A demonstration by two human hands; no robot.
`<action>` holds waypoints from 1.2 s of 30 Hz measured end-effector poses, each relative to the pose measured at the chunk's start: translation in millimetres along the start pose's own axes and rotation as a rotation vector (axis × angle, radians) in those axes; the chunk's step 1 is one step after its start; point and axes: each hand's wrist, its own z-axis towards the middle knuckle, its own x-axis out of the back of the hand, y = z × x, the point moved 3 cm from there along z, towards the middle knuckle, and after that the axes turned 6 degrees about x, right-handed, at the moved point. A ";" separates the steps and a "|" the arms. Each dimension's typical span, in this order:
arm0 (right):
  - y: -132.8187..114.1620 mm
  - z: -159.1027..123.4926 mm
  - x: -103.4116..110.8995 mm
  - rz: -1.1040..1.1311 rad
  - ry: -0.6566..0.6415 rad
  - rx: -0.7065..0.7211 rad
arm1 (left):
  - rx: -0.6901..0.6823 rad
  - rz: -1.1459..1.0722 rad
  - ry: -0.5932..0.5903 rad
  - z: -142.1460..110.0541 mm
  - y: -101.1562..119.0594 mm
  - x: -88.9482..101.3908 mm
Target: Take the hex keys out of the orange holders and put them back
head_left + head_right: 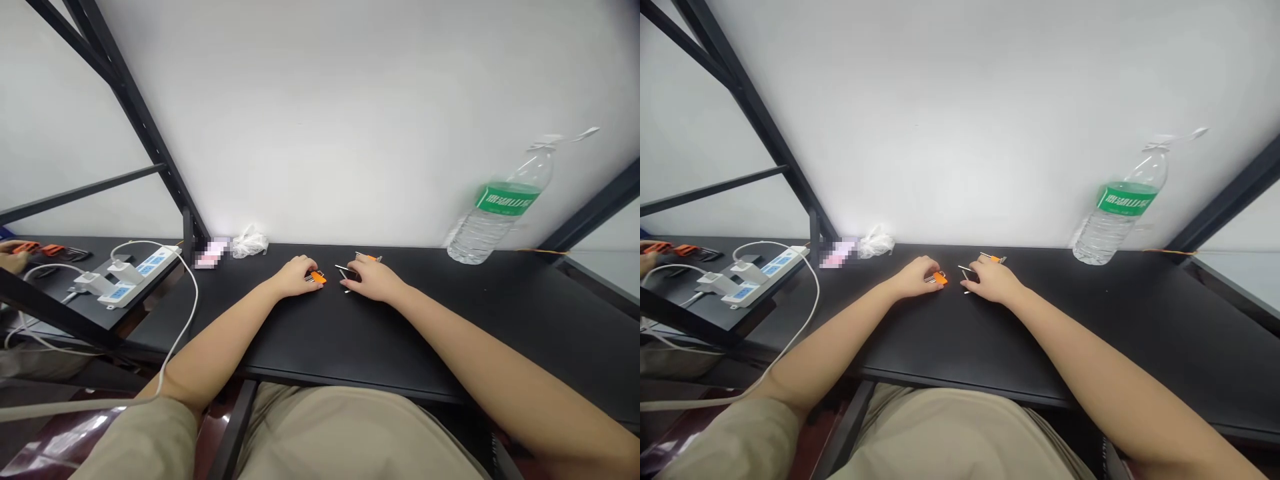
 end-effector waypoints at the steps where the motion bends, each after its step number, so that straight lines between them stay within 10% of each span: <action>1: -1.1 1.1 -3.2 0.016 -0.010 -0.005 | 0.009 0.013 0.006 0.5 -0.8 0.3; 22: -27.9 -1.2 2.8 0.262 -0.117 0.306 | 0.079 0.056 0.055 1.6 -4.3 -3.1; 36: -21.8 30.6 -23.7 0.210 0.048 0.216 | 0.133 0.016 0.003 5.5 10.3 -9.9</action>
